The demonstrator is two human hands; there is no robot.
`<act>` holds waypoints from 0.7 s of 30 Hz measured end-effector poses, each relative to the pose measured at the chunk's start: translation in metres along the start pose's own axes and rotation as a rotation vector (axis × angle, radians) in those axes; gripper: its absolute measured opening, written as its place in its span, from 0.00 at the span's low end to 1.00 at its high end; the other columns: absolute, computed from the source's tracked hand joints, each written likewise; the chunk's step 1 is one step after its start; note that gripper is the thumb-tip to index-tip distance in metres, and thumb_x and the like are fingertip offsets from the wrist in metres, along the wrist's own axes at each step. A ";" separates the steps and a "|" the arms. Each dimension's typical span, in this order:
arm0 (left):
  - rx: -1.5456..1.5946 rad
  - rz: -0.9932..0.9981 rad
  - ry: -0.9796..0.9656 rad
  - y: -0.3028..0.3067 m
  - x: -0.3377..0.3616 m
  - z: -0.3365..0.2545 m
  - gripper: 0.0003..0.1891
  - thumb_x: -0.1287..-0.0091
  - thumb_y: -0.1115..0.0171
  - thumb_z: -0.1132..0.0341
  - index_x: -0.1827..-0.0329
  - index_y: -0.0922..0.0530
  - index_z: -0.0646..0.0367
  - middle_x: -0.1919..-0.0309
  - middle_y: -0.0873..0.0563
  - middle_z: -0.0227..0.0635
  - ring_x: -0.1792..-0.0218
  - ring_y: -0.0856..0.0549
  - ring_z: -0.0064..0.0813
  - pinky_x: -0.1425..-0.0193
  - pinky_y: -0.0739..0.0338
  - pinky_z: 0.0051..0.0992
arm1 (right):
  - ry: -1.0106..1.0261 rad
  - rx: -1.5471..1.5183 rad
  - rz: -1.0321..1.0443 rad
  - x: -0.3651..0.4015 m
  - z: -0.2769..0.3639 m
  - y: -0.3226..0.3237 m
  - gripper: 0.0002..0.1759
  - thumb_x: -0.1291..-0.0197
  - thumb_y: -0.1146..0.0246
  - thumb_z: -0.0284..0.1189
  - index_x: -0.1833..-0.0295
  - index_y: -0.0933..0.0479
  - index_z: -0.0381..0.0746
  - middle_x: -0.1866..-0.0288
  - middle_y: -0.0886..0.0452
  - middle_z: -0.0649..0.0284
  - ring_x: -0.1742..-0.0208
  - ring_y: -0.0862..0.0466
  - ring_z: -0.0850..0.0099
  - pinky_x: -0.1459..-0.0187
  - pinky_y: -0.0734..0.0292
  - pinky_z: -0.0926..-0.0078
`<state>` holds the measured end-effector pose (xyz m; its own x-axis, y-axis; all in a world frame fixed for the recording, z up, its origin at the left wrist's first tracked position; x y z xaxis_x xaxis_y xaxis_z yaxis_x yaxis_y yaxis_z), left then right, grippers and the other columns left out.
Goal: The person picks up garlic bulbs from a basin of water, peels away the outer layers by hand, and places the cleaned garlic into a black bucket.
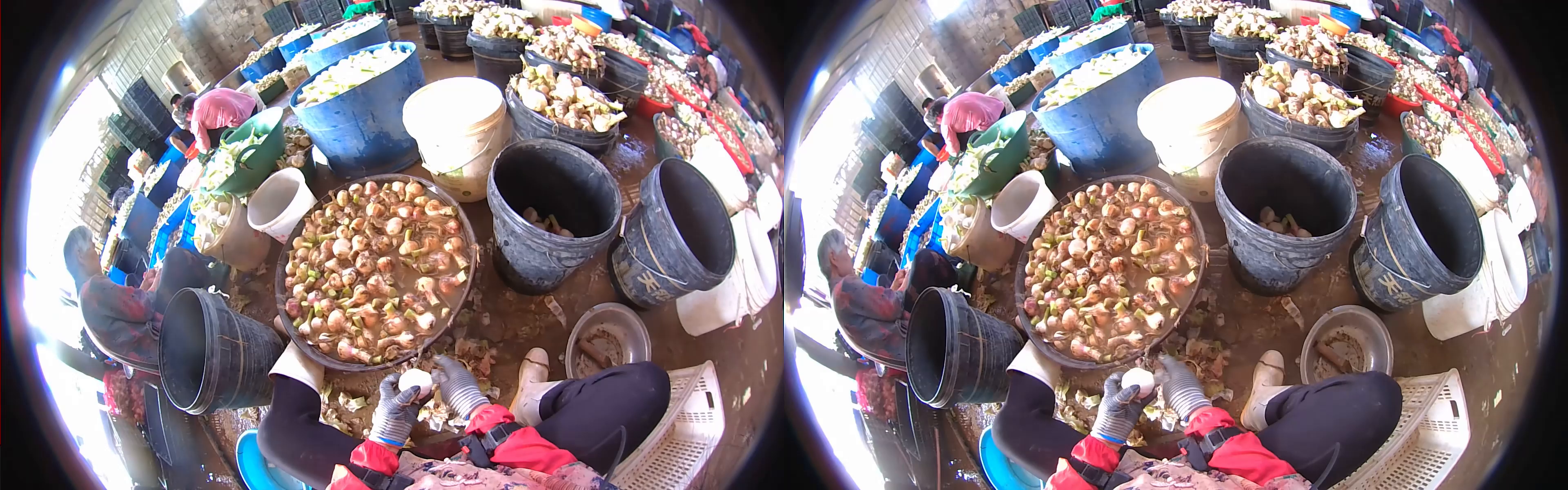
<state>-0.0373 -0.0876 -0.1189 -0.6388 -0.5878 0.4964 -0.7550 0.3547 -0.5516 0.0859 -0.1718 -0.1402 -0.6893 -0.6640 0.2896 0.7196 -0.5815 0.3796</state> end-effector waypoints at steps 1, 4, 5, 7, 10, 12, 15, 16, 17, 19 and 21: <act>0.000 0.000 -0.002 0.002 0.000 -0.002 0.25 0.47 0.29 0.70 0.48 0.31 0.55 0.50 0.22 0.44 0.50 0.20 0.43 0.44 0.22 0.43 | 0.002 0.000 0.001 -0.002 -0.007 0.003 0.19 0.40 0.40 0.27 0.43 0.26 0.38 0.49 0.22 0.47 0.47 0.22 0.52 0.45 0.27 0.64; 0.107 0.042 0.185 0.011 0.001 -0.006 0.24 0.41 0.34 0.52 0.47 0.26 0.56 0.53 0.19 0.40 0.54 0.19 0.38 0.53 0.22 0.41 | -0.086 0.242 -0.058 -0.010 -0.025 0.014 0.21 0.45 0.40 0.21 0.43 0.25 0.37 0.49 0.21 0.48 0.48 0.20 0.54 0.44 0.27 0.67; 0.112 0.037 0.182 0.016 0.000 -0.007 0.24 0.41 0.34 0.52 0.47 0.26 0.56 0.53 0.19 0.40 0.54 0.19 0.38 0.53 0.22 0.41 | -0.084 0.245 -0.051 -0.008 -0.022 0.015 0.21 0.45 0.40 0.21 0.43 0.25 0.37 0.49 0.21 0.48 0.48 0.20 0.54 0.44 0.27 0.67; 0.131 0.008 0.354 0.029 -0.005 -0.007 0.25 0.40 0.36 0.49 0.46 0.26 0.55 0.55 0.18 0.40 0.56 0.17 0.39 0.52 0.22 0.40 | 0.224 -0.155 -0.070 -0.003 -0.009 0.020 0.20 0.44 0.39 0.21 0.43 0.25 0.38 0.44 0.22 0.50 0.44 0.20 0.60 0.43 0.27 0.72; 0.058 0.002 0.405 0.033 -0.007 -0.003 0.27 0.38 0.39 0.46 0.44 0.27 0.55 0.52 0.19 0.40 0.52 0.19 0.41 0.50 0.23 0.45 | 0.261 -0.367 0.166 0.006 0.019 0.019 0.20 0.42 0.37 0.23 0.42 0.25 0.37 0.44 0.20 0.55 0.43 0.21 0.66 0.41 0.28 0.74; 0.003 0.056 0.411 0.040 -0.015 0.007 0.30 0.37 0.42 0.42 0.41 0.28 0.56 0.49 0.20 0.43 0.49 0.20 0.44 0.47 0.24 0.53 | 0.225 -0.318 0.327 0.011 0.027 0.014 0.21 0.40 0.37 0.25 0.40 0.26 0.37 0.44 0.20 0.55 0.45 0.20 0.66 0.42 0.27 0.75; -0.085 0.035 0.460 0.053 -0.021 0.008 0.30 0.36 0.44 0.42 0.41 0.28 0.55 0.50 0.19 0.43 0.51 0.19 0.43 0.50 0.22 0.50 | 0.309 -0.184 0.299 0.010 0.029 0.013 0.21 0.40 0.38 0.26 0.40 0.26 0.38 0.45 0.19 0.56 0.46 0.19 0.65 0.44 0.26 0.75; -0.122 0.004 0.443 0.048 -0.019 0.004 0.27 0.36 0.42 0.44 0.43 0.27 0.55 0.53 0.18 0.40 0.54 0.18 0.40 0.53 0.20 0.43 | 0.347 -0.209 0.259 0.009 0.030 0.012 0.20 0.41 0.38 0.26 0.41 0.25 0.38 0.47 0.19 0.55 0.48 0.18 0.62 0.46 0.25 0.74; -0.123 0.003 0.444 0.045 -0.019 0.004 0.27 0.36 0.42 0.44 0.43 0.27 0.55 0.53 0.18 0.40 0.54 0.18 0.40 0.53 0.20 0.43 | 0.346 -0.211 0.259 0.010 0.029 0.011 0.20 0.41 0.38 0.26 0.41 0.25 0.38 0.47 0.19 0.55 0.48 0.18 0.62 0.46 0.25 0.74; -0.200 -0.059 0.377 0.038 -0.021 0.003 0.24 0.37 0.39 0.47 0.46 0.26 0.55 0.58 0.18 0.37 0.58 0.18 0.36 0.55 0.20 0.36 | 0.411 -0.025 0.191 0.011 0.031 0.009 0.19 0.41 0.38 0.25 0.42 0.25 0.39 0.49 0.18 0.54 0.50 0.18 0.59 0.48 0.24 0.70; -0.206 -0.024 0.374 0.030 -0.017 0.002 0.24 0.39 0.34 0.50 0.48 0.28 0.54 0.56 0.22 0.34 0.62 0.19 0.31 0.66 0.21 0.33 | 0.464 0.068 0.136 0.006 0.023 0.000 0.19 0.41 0.41 0.23 0.42 0.26 0.40 0.52 0.18 0.50 0.52 0.18 0.56 0.51 0.24 0.66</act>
Point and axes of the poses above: each hand's wrist, its own x-axis away from the middle knuckle, its own y-axis out of the back of the hand, z = x × y, the point moved 2 cm from there along -x, towards the middle knuckle
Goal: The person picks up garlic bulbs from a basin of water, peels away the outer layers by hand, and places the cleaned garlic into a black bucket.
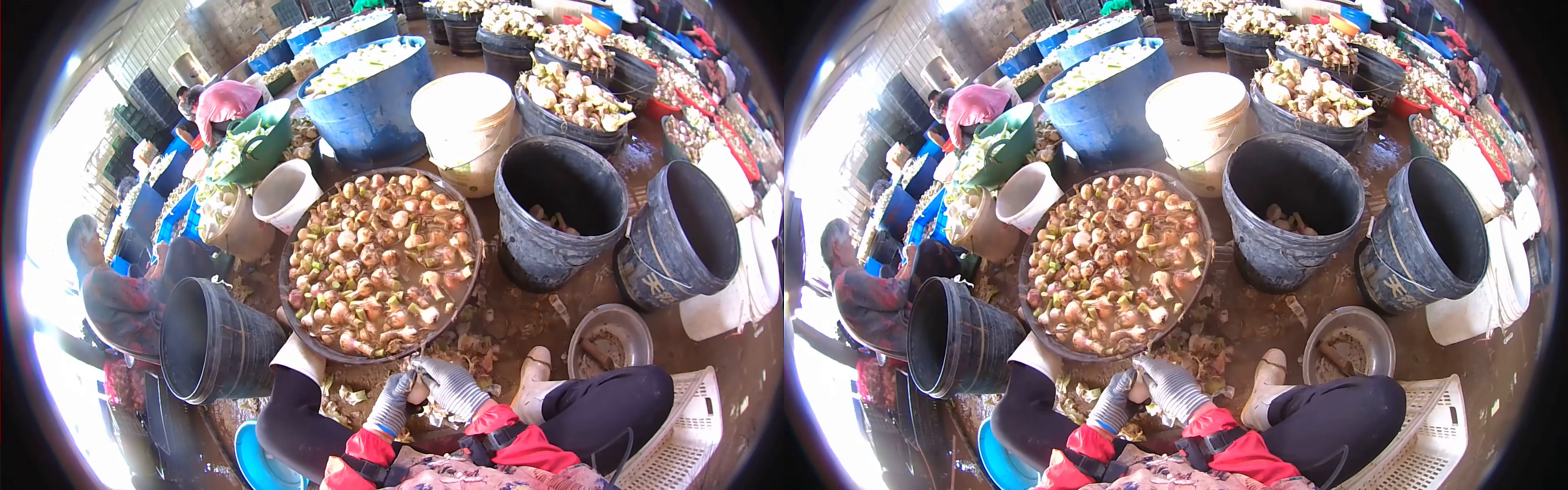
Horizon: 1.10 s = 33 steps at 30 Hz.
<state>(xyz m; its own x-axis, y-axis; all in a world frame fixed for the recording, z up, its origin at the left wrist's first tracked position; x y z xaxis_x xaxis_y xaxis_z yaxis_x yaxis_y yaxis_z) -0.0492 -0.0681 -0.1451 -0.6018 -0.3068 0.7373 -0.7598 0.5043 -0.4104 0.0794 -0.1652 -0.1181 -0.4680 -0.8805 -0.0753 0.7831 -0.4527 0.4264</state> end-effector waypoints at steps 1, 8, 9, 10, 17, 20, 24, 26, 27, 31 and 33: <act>0.016 0.023 -0.093 -0.005 0.001 0.003 0.26 0.40 0.33 0.52 0.45 0.30 0.56 0.56 0.22 0.35 0.61 0.20 0.30 0.65 0.21 0.31 | 0.005 0.031 -0.039 0.001 -0.003 -0.002 0.19 0.41 0.42 0.22 0.42 0.27 0.40 0.53 0.19 0.49 0.52 0.18 0.54 0.51 0.24 0.65; -0.095 -0.110 -0.356 -0.031 0.012 0.001 0.33 0.46 0.27 0.72 0.41 0.37 0.65 0.52 0.24 0.42 0.55 0.20 0.29 0.54 0.18 0.27 | -0.024 -0.025 -0.163 0.002 0.004 0.006 0.22 0.45 0.43 0.16 0.43 0.28 0.38 0.49 0.21 0.49 0.48 0.20 0.53 0.46 0.25 0.65; -0.085 -0.083 -0.372 -0.030 0.010 0.003 0.32 0.46 0.27 0.72 0.41 0.37 0.66 0.52 0.24 0.42 0.55 0.20 0.30 0.54 0.18 0.27 | -0.036 -0.075 -0.204 0.003 0.002 0.006 0.21 0.45 0.43 0.16 0.43 0.28 0.37 0.49 0.21 0.49 0.48 0.20 0.54 0.45 0.25 0.65; -0.075 -0.057 -0.389 -0.031 0.010 0.002 0.32 0.46 0.28 0.73 0.41 0.36 0.67 0.52 0.23 0.42 0.54 0.20 0.31 0.53 0.18 0.28 | -0.048 -0.127 -0.244 0.004 0.000 0.005 0.21 0.44 0.44 0.16 0.43 0.28 0.37 0.49 0.20 0.50 0.48 0.20 0.55 0.45 0.25 0.65; -0.068 0.319 -0.177 -0.027 0.020 0.010 0.39 0.52 0.25 0.68 0.36 0.34 0.63 0.49 0.21 0.38 0.49 0.19 0.34 0.45 0.20 0.36 | -0.523 -0.405 -0.336 0.009 -0.083 0.010 0.13 0.39 0.45 0.21 0.49 0.26 0.35 0.61 0.19 0.53 0.61 0.19 0.68 0.58 0.24 0.73; 0.008 0.320 -0.184 -0.040 0.033 -0.008 0.39 0.51 0.25 0.68 0.35 0.34 0.61 0.48 0.22 0.39 0.47 0.21 0.36 0.40 0.23 0.38 | -0.648 -0.186 -0.234 0.019 -0.120 0.001 0.15 0.39 0.43 0.25 0.46 0.26 0.34 0.60 0.18 0.56 0.60 0.20 0.70 0.57 0.25 0.75; 0.160 0.278 -0.223 -0.028 0.029 -0.014 0.41 0.53 0.24 0.68 0.34 0.36 0.62 0.45 0.24 0.41 0.44 0.22 0.39 0.42 0.23 0.37 | -0.571 -0.567 -0.080 0.011 -0.064 0.012 0.22 0.38 0.38 0.33 0.42 0.28 0.33 0.53 0.18 0.59 0.50 0.21 0.69 0.46 0.28 0.75; 0.166 0.254 -0.190 -0.022 0.024 -0.009 0.42 0.53 0.23 0.67 0.34 0.36 0.62 0.47 0.24 0.41 0.46 0.22 0.38 0.42 0.23 0.35 | -0.510 -0.664 0.002 0.004 -0.046 0.006 0.23 0.39 0.37 0.34 0.41 0.28 0.34 0.52 0.18 0.61 0.49 0.21 0.71 0.45 0.28 0.76; -0.115 0.207 -0.223 -0.019 0.017 -0.007 0.43 0.53 0.23 0.66 0.34 0.37 0.60 0.46 0.25 0.42 0.46 0.22 0.38 0.41 0.24 0.35 | -0.445 -0.759 0.081 0.001 -0.037 0.004 0.24 0.39 0.37 0.35 0.40 0.28 0.35 0.51 0.19 0.62 0.48 0.22 0.73 0.44 0.29 0.77; -0.357 0.160 -0.311 -0.024 0.016 -0.001 0.47 0.54 0.25 0.70 0.30 0.43 0.54 0.45 0.26 0.44 0.47 0.21 0.37 0.43 0.24 0.34 | -0.513 -0.751 -0.063 0.001 -0.020 0.010 0.18 0.39 0.38 0.28 0.44 0.25 0.36 0.57 0.18 0.61 0.57 0.20 0.76 0.53 0.24 0.79; 0.083 0.184 -0.218 -0.032 0.027 -0.005 0.45 0.54 0.29 0.75 0.30 0.42 0.50 0.46 0.25 0.44 0.48 0.20 0.43 0.44 0.23 0.39 | -0.607 -0.897 -0.273 -0.002 -0.026 0.019 0.14 0.39 0.41 0.25 0.47 0.23 0.36 0.64 0.19 0.63 0.69 0.21 0.78 0.64 0.23 0.79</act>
Point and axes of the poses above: each hand's wrist, its own x-axis away from the middle knuckle, its own y-axis out of the back of the hand, z = x × y, the point moved 2 cm from there along -x, towards the middle knuckle
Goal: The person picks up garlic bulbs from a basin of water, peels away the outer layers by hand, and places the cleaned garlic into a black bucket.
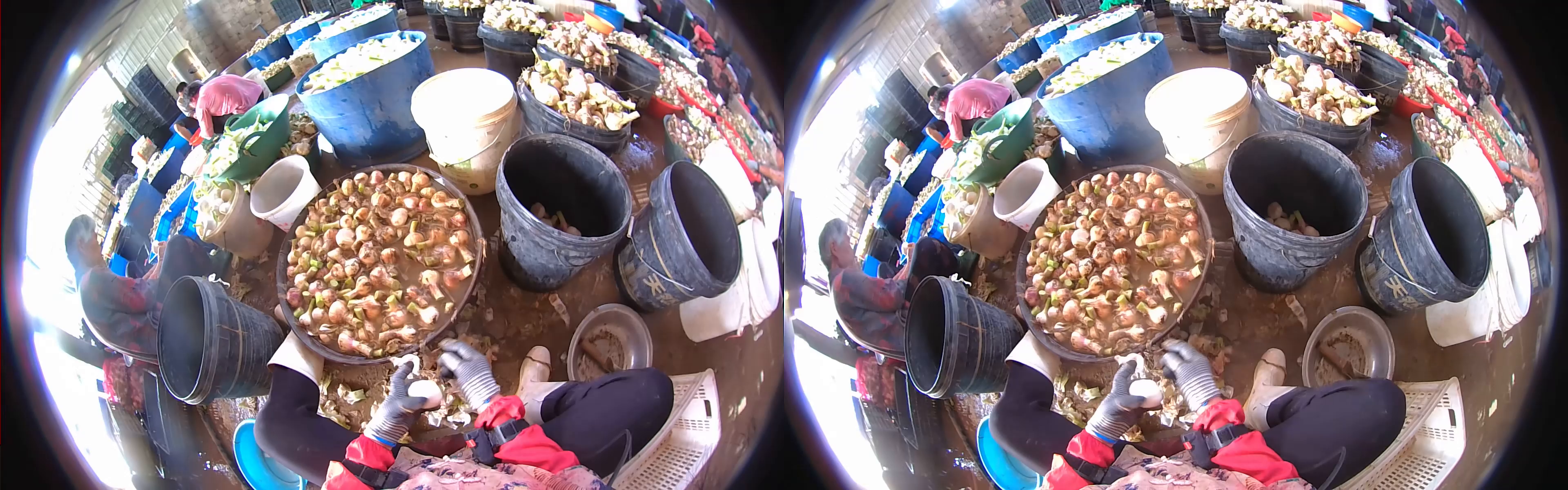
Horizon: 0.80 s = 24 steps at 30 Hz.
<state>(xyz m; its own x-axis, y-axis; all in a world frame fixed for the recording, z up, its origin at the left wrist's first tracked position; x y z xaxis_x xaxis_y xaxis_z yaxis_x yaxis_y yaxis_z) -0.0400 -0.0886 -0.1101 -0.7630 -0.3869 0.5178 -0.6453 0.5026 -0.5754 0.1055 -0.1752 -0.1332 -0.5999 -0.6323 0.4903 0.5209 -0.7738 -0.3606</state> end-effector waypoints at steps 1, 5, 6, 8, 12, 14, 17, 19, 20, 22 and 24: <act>0.210 0.053 0.047 0.000 0.002 -0.005 0.40 0.53 0.32 0.72 0.33 0.39 0.52 0.45 0.25 0.47 0.46 0.22 0.51 0.39 0.26 0.45 | 0.064 -0.125 -0.089 -0.004 -0.006 0.010 0.13 0.39 0.41 0.25 0.49 0.23 0.36 0.64 0.20 0.64 0.71 0.22 0.77 0.65 0.23 0.78; 0.510 0.212 0.074 -0.007 0.001 -0.026 0.38 0.50 0.35 0.66 0.34 0.39 0.60 0.36 0.33 0.52 0.38 0.29 0.56 0.30 0.39 0.50 | -0.007 -0.306 -0.268 -0.018 -0.020 0.035 0.14 0.40 0.40 0.21 0.48 0.24 0.36 0.64 0.21 0.67 0.67 0.22 0.79 0.59 0.21 0.77; 0.491 0.210 0.037 -0.013 0.002 -0.031 0.38 0.51 0.35 0.66 0.35 0.38 0.61 0.37 0.32 0.52 0.37 0.30 0.57 0.30 0.39 0.50 | 0.087 -0.076 -0.239 -0.022 -0.031 0.037 0.14 0.40 0.41 0.20 0.47 0.24 0.35 0.61 0.20 0.66 0.63 0.21 0.78 0.56 0.23 0.79; 0.443 0.220 -0.010 -0.019 0.001 -0.034 0.36 0.51 0.35 0.66 0.35 0.36 0.61 0.39 0.29 0.52 0.35 0.33 0.59 0.29 0.40 0.50 | 0.081 0.132 -0.196 -0.018 -0.029 0.032 0.16 0.39 0.42 0.19 0.44 0.24 0.33 0.56 0.19 0.65 0.56 0.22 0.78 0.50 0.28 0.85; 0.476 0.180 0.033 -0.016 -0.002 -0.025 0.35 0.48 0.34 0.65 0.34 0.35 0.54 0.39 0.29 0.47 0.37 0.30 0.57 0.33 0.36 0.53 | -0.005 0.013 -0.193 -0.026 -0.042 0.037 0.16 0.39 0.41 0.20 0.45 0.24 0.33 0.57 0.19 0.66 0.59 0.24 0.80 0.53 0.29 0.85; 0.434 -0.022 0.121 0.001 -0.012 -0.012 0.26 0.42 0.36 0.57 0.40 0.29 0.51 0.47 0.22 0.40 0.47 0.23 0.47 0.46 0.25 0.45 | -0.032 -0.057 -0.253 -0.024 -0.035 0.036 0.15 0.38 0.41 0.22 0.45 0.24 0.32 0.56 0.19 0.65 0.58 0.23 0.79 0.53 0.28 0.83; 0.463 -0.255 0.296 0.010 -0.040 -0.004 0.17 0.40 0.38 0.50 0.52 0.23 0.49 0.63 0.18 0.34 0.62 0.20 0.39 0.68 0.24 0.32 | -0.033 -0.056 -0.289 -0.029 -0.045 0.044 0.15 0.39 0.39 0.26 0.47 0.23 0.32 0.57 0.18 0.64 0.59 0.22 0.77 0.55 0.26 0.80; 0.367 -0.225 0.354 0.014 -0.071 -0.003 0.17 0.40 0.38 0.49 0.53 0.23 0.46 0.66 0.17 0.30 0.64 0.19 0.32 0.66 0.23 0.31 | 0.039 0.006 -0.315 -0.038 -0.064 0.047 0.11 0.40 0.39 0.29 0.54 0.21 0.34 0.71 0.21 0.69 0.71 0.24 0.79 0.68 0.28 0.80; 0.326 -0.238 0.392 0.002 -0.083 -0.012 0.16 0.39 0.37 0.48 0.55 0.24 0.46 0.65 0.17 0.31 0.64 0.18 0.32 0.65 0.22 0.31 | 0.044 -0.026 -0.284 -0.037 -0.065 0.046 0.10 0.40 0.40 0.28 0.56 0.21 0.34 0.71 0.21 0.69 0.70 0.24 0.79 0.67 0.29 0.81; 0.209 -0.228 0.270 -0.033 -0.130 -0.037 0.17 0.38 0.36 0.49 0.53 0.24 0.48 0.62 0.17 0.33 0.63 0.17 0.35 0.63 0.21 0.34 | 0.047 -0.133 -0.241 -0.030 -0.054 0.041 0.09 0.40 0.41 0.27 0.57 0.22 0.33 0.70 0.22 0.68 0.69 0.24 0.79 0.66 0.29 0.82; -0.236 0.116 -0.196 -0.065 -0.193 -0.078 0.21 0.36 0.38 0.51 0.46 0.25 0.52 0.59 0.17 0.35 0.62 0.17 0.37 0.56 0.20 0.37 | 0.021 -0.259 -0.198 -0.040 -0.062 0.042 0.10 0.39 0.40 0.26 0.55 0.22 0.32 0.68 0.22 0.67 0.68 0.23 0.77 0.62 0.25 0.80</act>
Point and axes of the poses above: each hand's wrist, its own x-axis away from the middle knuckle, its own y-axis out of the back of the hand, z = x × y, the point moved 2 cm from there along -x, towards the middle knuckle
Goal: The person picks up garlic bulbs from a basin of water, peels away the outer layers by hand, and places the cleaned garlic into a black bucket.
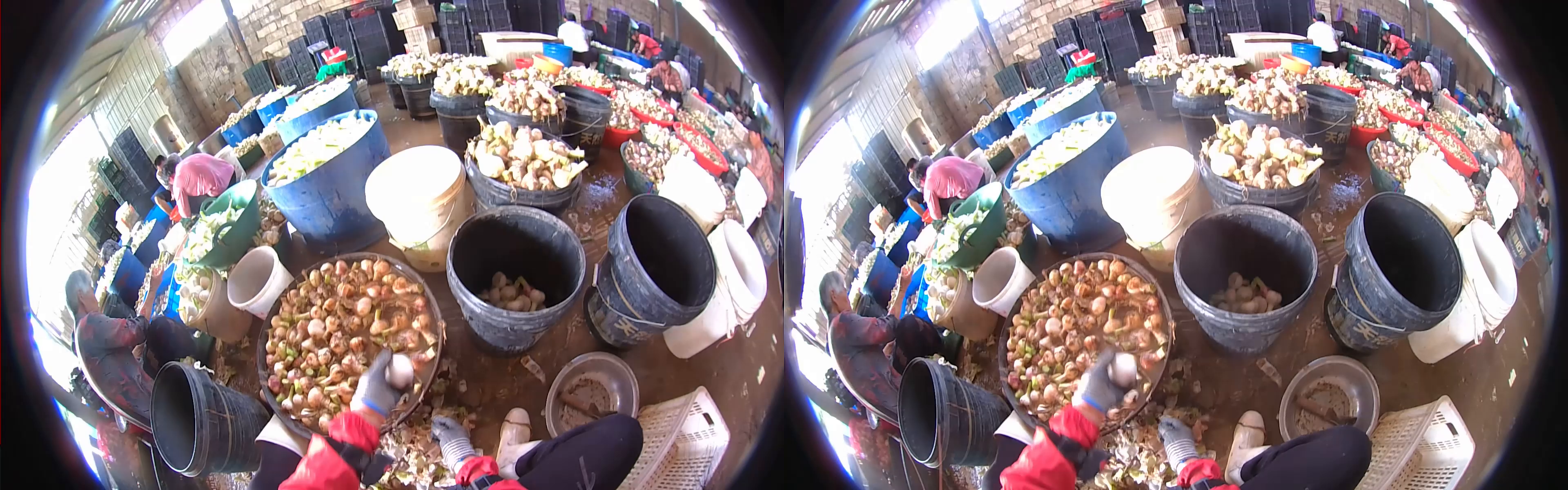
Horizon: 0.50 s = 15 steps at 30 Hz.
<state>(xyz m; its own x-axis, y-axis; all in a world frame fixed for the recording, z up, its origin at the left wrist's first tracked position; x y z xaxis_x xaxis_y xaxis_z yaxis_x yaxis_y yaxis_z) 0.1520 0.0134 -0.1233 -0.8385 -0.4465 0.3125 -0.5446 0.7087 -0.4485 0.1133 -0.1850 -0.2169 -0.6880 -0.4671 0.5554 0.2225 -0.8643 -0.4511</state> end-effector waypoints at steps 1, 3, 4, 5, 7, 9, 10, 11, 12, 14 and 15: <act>-0.052 0.030 -0.166 -0.050 -0.011 -0.056 0.22 0.34 0.40 0.52 0.42 0.28 0.55 0.54 0.19 0.34 0.55 0.18 0.35 0.45 0.23 0.35 | -0.051 -0.032 -0.037 0.004 0.002 -0.003 0.10 0.39 0.40 0.26 0.54 0.22 0.31 0.67 0.22 0.66 0.67 0.22 0.77 0.61 0.24 0.79; 0.394 0.063 -0.077 -0.092 -0.074 -0.115 0.34 0.35 0.44 0.43 0.36 0.36 0.60 0.42 0.27 0.44 0.41 0.27 0.37 0.33 0.31 0.37 | -0.078 -0.068 -0.047 -0.002 0.004 -0.003 0.10 0.38 0.40 0.25 0.53 0.23 0.31 0.67 0.21 0.65 0.67 0.22 0.76 0.61 0.23 0.78; 0.378 0.077 -0.147 -0.120 -0.076 -0.147 0.40 0.36 0.46 0.38 0.33 0.41 0.62 0.38 0.33 0.52 0.37 0.30 0.42 0.32 0.33 0.39 | -0.072 -0.058 -0.063 -0.003 0.004 -0.002 0.11 0.38 0.40 0.25 0.53 0.23 0.31 0.67 0.21 0.65 0.67 0.22 0.76 0.61 0.23 0.78; 0.341 0.067 -0.256 -0.138 -0.082 -0.167 0.41 0.35 0.44 0.40 0.31 0.45 0.62 0.36 0.36 0.53 0.40 0.28 0.43 0.35 0.30 0.41 | -0.071 -0.048 -0.076 -0.005 0.004 -0.001 0.11 0.38 0.40 0.24 0.52 0.23 0.30 0.67 0.21 0.65 0.67 0.21 0.76 0.62 0.23 0.78; 0.151 0.101 -0.249 -0.141 -0.098 -0.169 0.43 0.40 0.37 0.43 0.31 0.40 0.65 0.41 0.29 0.51 0.46 0.22 0.41 0.46 0.23 0.35 | -0.090 -0.043 -0.072 -0.010 0.004 -0.001 0.12 0.38 0.40 0.24 0.51 0.23 0.31 0.66 0.20 0.65 0.67 0.21 0.76 0.62 0.23 0.77; -0.281 0.066 -0.105 -0.108 -0.125 -0.129 0.32 0.40 0.35 0.48 0.39 0.27 0.62 0.56 0.18 0.42 0.55 0.17 0.34 0.51 0.21 0.31 | -0.097 -0.017 -0.083 -0.012 0.008 -0.002 0.12 0.39 0.40 0.24 0.51 0.24 0.31 0.67 0.21 0.64 0.67 0.21 0.75 0.62 0.23 0.78; -0.521 -0.045 -0.017 -0.072 -0.149 -0.089 0.21 0.40 0.34 0.53 0.51 0.18 0.60 0.67 0.15 0.35 0.64 0.15 0.27 0.56 0.20 0.27 | -0.109 -0.021 -0.083 -0.013 0.007 -0.001 0.12 0.39 0.40 0.24 0.51 0.24 0.31 0.67 0.21 0.64 0.67 0.21 0.75 0.62 0.23 0.78; -1.181 0.037 -0.361 -0.075 -0.127 -0.074 0.18 0.41 0.33 0.57 0.50 0.18 0.55 0.60 0.14 0.38 0.57 0.15 0.28 0.51 0.21 0.26 | -0.133 -0.055 -0.085 -0.015 0.005 0.001 0.12 0.39 0.40 0.24 0.50 0.24 0.31 0.66 0.21 0.64 0.67 0.21 0.75 0.62 0.23 0.78; -1.616 0.139 -0.309 -0.069 -0.125 -0.054 0.19 0.43 0.33 0.61 0.47 0.19 0.47 0.48 0.18 0.40 0.47 0.18 0.33 0.45 0.23 0.30 | -0.154 -0.086 -0.089 -0.017 0.003 0.004 0.13 0.39 0.40 0.24 0.50 0.24 0.32 0.66 0.21 0.64 0.66 0.21 0.75 0.62 0.23 0.78; -2.017 0.215 -0.282 -0.053 -0.130 -0.012 0.22 0.43 0.36 0.61 0.43 0.22 0.34 0.34 0.31 0.44 0.37 0.28 0.46 0.36 0.31 0.36 | -0.184 -0.096 -0.104 -0.021 -0.002 0.008 0.13 0.40 0.40 0.24 0.50 0.24 0.32 0.65 0.21 0.64 0.66 0.21 0.75 0.61 0.23 0.78; -2.189 0.245 -0.372 -0.044 -0.140 0.007 0.22 0.42 0.38 0.60 0.42 0.23 0.32 0.32 0.34 0.44 0.36 0.30 0.50 0.34 0.33 0.37 | -0.205 -0.109 -0.116 -0.024 -0.004 0.009 0.13 0.40 0.40 0.25 0.50 0.24 0.33 0.64 0.21 0.64 0.65 0.21 0.75 0.61 0.23 0.78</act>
<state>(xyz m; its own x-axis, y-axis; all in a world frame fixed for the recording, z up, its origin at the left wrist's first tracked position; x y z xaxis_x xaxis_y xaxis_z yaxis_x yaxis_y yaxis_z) 0.2936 0.0407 -0.1531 -0.9743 -0.1467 0.1706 0.1789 -0.0453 0.9828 0.1288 -0.1809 -0.2374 -0.5476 -0.4034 0.7331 0.0670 -0.8944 -0.4422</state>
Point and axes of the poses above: each hand's wrist, its own x-axis away from the middle knuckle, its own y-axis out of the back of the hand, z = x × y, the point moved 2 cm from there along -x, towards the middle knuckle
